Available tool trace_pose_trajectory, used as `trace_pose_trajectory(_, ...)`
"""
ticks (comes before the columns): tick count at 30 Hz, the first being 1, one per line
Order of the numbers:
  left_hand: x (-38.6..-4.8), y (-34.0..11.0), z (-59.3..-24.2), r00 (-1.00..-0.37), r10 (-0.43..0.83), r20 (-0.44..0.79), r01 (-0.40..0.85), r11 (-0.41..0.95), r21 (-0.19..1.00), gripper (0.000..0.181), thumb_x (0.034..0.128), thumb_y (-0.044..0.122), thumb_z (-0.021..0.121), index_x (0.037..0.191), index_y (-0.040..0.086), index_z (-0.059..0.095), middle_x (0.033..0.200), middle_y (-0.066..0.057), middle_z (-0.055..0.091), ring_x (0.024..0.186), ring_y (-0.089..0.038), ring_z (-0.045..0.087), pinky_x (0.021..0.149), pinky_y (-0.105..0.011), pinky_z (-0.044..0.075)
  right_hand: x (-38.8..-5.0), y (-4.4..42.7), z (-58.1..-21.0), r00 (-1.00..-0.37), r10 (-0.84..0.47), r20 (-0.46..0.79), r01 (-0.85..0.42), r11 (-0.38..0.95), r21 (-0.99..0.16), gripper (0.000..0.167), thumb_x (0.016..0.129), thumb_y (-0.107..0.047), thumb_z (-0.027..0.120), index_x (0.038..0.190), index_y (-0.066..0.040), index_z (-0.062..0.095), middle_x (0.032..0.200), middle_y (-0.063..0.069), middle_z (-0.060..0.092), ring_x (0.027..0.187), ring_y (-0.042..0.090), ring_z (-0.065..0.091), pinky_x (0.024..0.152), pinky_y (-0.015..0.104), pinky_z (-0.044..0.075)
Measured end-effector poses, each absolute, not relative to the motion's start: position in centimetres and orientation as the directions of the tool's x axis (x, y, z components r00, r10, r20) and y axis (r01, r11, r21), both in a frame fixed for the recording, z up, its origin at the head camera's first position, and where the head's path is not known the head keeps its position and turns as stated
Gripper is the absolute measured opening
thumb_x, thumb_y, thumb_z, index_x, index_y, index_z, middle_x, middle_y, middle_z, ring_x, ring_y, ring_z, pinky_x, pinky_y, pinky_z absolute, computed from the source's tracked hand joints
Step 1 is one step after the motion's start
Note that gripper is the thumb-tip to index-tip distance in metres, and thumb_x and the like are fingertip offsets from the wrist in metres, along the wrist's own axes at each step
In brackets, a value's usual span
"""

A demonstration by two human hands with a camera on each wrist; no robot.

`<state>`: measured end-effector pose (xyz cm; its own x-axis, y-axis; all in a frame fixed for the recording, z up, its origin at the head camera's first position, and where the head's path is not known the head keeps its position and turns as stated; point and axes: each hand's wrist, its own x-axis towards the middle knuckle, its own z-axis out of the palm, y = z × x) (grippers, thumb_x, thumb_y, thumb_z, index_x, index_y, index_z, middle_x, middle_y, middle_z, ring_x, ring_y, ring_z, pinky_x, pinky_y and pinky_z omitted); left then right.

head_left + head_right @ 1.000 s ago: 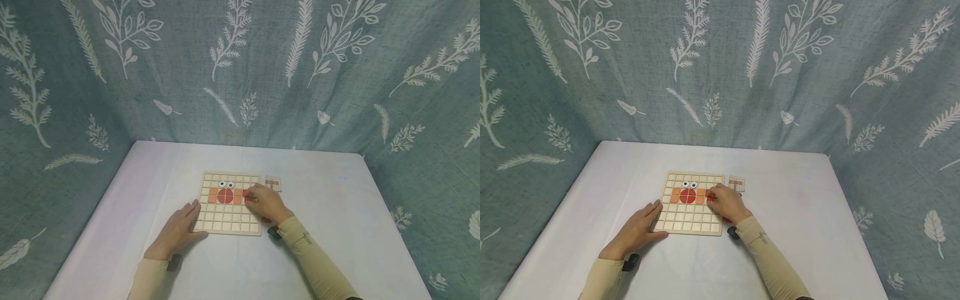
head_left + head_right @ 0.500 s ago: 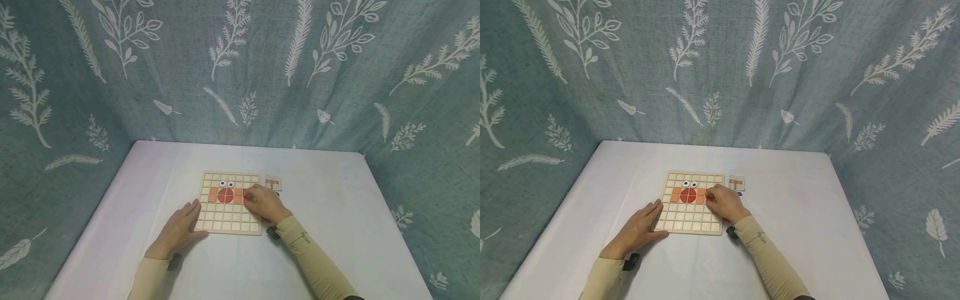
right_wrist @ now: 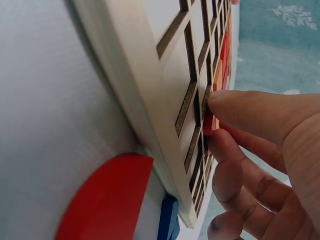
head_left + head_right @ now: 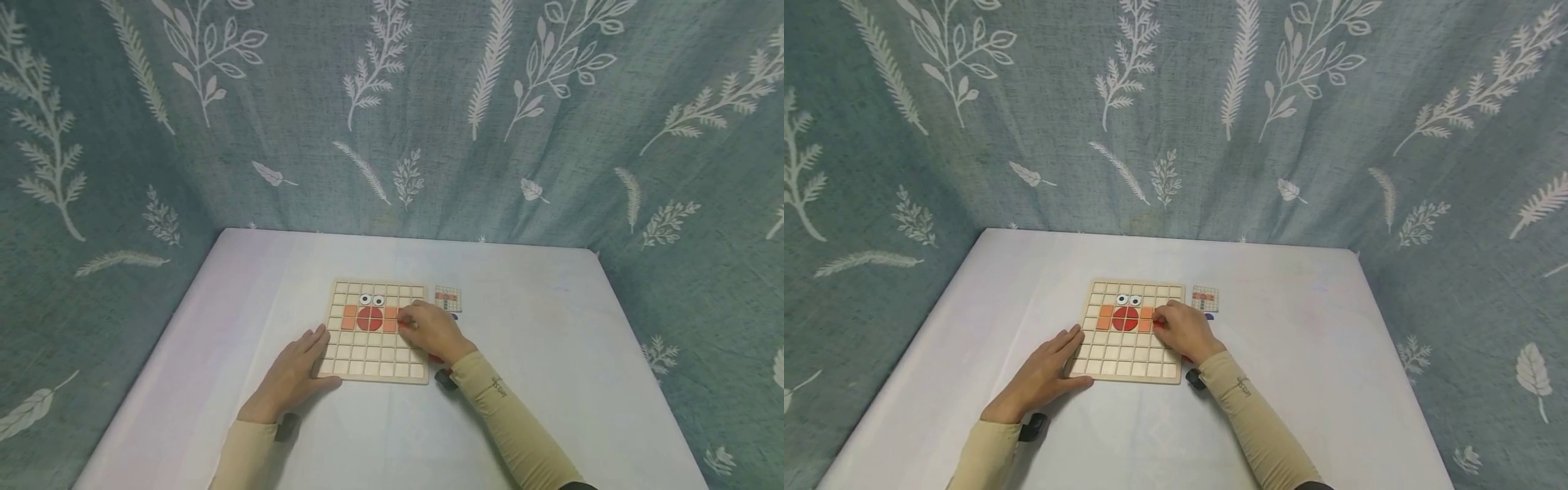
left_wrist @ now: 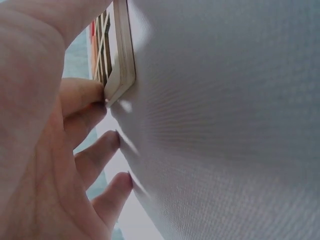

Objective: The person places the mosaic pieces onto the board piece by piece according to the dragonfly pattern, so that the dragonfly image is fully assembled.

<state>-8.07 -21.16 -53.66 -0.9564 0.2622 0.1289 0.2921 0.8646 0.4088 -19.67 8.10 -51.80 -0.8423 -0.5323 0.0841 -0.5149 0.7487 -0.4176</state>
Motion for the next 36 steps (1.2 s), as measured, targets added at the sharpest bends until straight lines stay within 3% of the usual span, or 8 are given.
trace_pose_trajectory(22,-8.3,-21.0,-53.5,-0.962,0.26,0.079,0.269,0.864,0.427,0.094,0.0826,0.045,0.082,0.153,-0.002,0.041,0.161,-0.018,0.035,0.146,-0.042,0.033,0.12,-0.057,0.029,-19.7,8.4,-51.7,-0.846,-0.526,0.085,-0.509,0.751,-0.419,0.019,0.093,-0.027,0.075,0.11,-0.02,0.077,0.105,-0.007,0.072,0.095,0.011,0.068,0.081,0.029,0.058)
trace_pose_trajectory(36,-8.2,-21.1,-53.7,-0.966,0.251,0.068,0.256,0.869,0.424,0.095,0.0823,0.046,0.082,0.153,-0.001,0.04,0.161,-0.016,0.034,0.146,-0.042,0.033,0.12,-0.057,0.029,-18.4,11.0,-50.1,-0.886,-0.453,0.096,-0.441,0.762,-0.474,0.023,0.094,-0.027,0.074,0.115,-0.018,0.075,0.109,-0.005,0.071,0.085,0.013,0.066,0.066,0.03,0.053)
